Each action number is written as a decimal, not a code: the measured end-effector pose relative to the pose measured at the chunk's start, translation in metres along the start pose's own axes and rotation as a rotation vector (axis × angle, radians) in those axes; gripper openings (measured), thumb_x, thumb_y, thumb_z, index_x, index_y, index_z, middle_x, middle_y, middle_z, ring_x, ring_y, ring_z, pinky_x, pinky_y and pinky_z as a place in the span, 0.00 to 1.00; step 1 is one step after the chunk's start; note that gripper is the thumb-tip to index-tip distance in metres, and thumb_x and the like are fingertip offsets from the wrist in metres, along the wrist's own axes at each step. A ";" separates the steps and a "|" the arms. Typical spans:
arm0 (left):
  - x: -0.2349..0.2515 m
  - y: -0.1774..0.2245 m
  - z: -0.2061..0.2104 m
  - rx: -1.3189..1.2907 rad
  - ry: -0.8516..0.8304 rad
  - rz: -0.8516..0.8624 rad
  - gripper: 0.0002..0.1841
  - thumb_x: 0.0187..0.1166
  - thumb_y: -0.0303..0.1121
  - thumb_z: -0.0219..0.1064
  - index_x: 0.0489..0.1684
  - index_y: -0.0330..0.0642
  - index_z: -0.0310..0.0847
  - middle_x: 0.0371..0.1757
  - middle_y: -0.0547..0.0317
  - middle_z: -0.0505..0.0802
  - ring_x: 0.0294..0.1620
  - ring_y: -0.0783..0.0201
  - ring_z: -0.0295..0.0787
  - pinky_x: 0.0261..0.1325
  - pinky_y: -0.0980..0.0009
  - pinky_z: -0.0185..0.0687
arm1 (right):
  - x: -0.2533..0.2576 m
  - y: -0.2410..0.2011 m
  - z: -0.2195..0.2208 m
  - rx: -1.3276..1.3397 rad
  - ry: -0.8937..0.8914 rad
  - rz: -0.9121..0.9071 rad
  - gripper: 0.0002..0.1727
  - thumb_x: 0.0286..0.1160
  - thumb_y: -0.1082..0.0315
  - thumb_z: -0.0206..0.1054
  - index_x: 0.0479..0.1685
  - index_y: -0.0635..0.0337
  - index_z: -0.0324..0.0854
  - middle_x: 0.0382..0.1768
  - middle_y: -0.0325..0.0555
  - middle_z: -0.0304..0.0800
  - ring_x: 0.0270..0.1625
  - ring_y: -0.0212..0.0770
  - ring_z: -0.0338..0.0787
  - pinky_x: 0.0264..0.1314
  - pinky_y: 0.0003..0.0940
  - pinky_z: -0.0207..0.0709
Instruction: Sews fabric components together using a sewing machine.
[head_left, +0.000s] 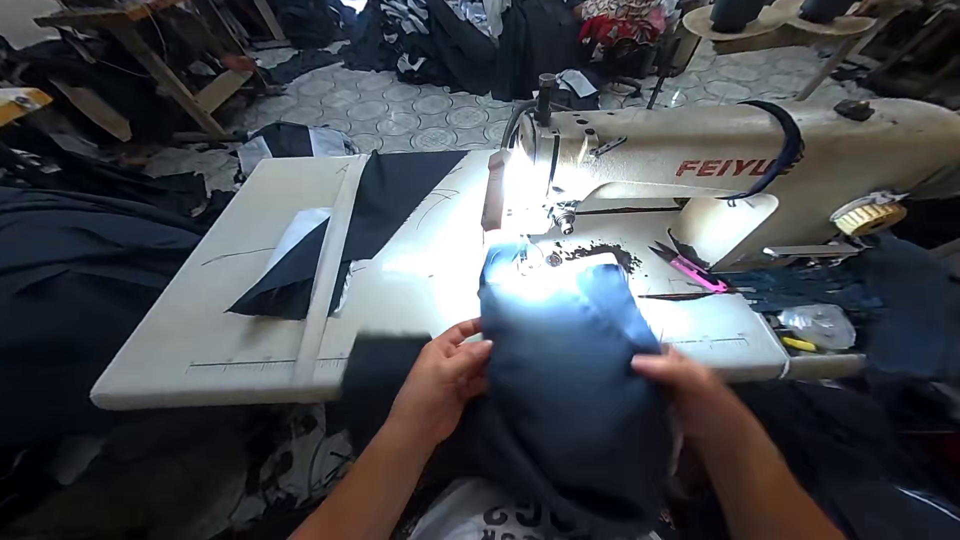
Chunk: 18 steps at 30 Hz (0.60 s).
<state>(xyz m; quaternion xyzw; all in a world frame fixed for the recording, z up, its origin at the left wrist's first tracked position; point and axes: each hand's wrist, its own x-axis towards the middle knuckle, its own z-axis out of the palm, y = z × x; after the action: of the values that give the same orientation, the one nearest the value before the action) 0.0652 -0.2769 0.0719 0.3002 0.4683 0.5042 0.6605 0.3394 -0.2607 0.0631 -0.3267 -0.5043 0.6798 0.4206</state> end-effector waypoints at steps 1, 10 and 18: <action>0.005 -0.004 0.004 0.075 0.005 -0.009 0.21 0.84 0.19 0.58 0.75 0.35 0.67 0.41 0.52 0.95 0.34 0.65 0.95 0.41 0.71 0.93 | 0.002 -0.007 -0.011 -0.085 0.089 0.025 0.07 0.77 0.57 0.62 0.42 0.38 0.86 0.35 0.23 0.96 0.39 0.20 0.93 0.45 0.22 0.89; 0.040 -0.046 -0.007 1.282 -0.048 0.814 0.15 0.81 0.33 0.66 0.59 0.36 0.91 0.66 0.40 0.91 0.64 0.44 0.90 0.68 0.49 0.84 | 0.004 0.014 -0.019 -0.535 0.224 0.180 0.11 0.79 0.70 0.64 0.55 0.64 0.81 0.40 0.36 0.92 0.43 0.22 0.91 0.52 0.22 0.86; 0.056 -0.034 -0.020 1.531 -0.260 0.863 0.20 0.78 0.46 0.69 0.49 0.33 0.88 0.74 0.40 0.87 0.77 0.42 0.82 0.77 0.39 0.71 | 0.028 -0.017 -0.020 -1.019 0.100 0.188 0.21 0.81 0.67 0.64 0.69 0.68 0.80 0.57 0.56 0.91 0.62 0.43 0.89 0.69 0.44 0.78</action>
<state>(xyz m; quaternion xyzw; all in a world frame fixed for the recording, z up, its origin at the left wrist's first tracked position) 0.0622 -0.2361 0.0174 0.8649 0.4444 0.2195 0.0790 0.3493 -0.2249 0.0734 -0.5661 -0.7188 0.3666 0.1690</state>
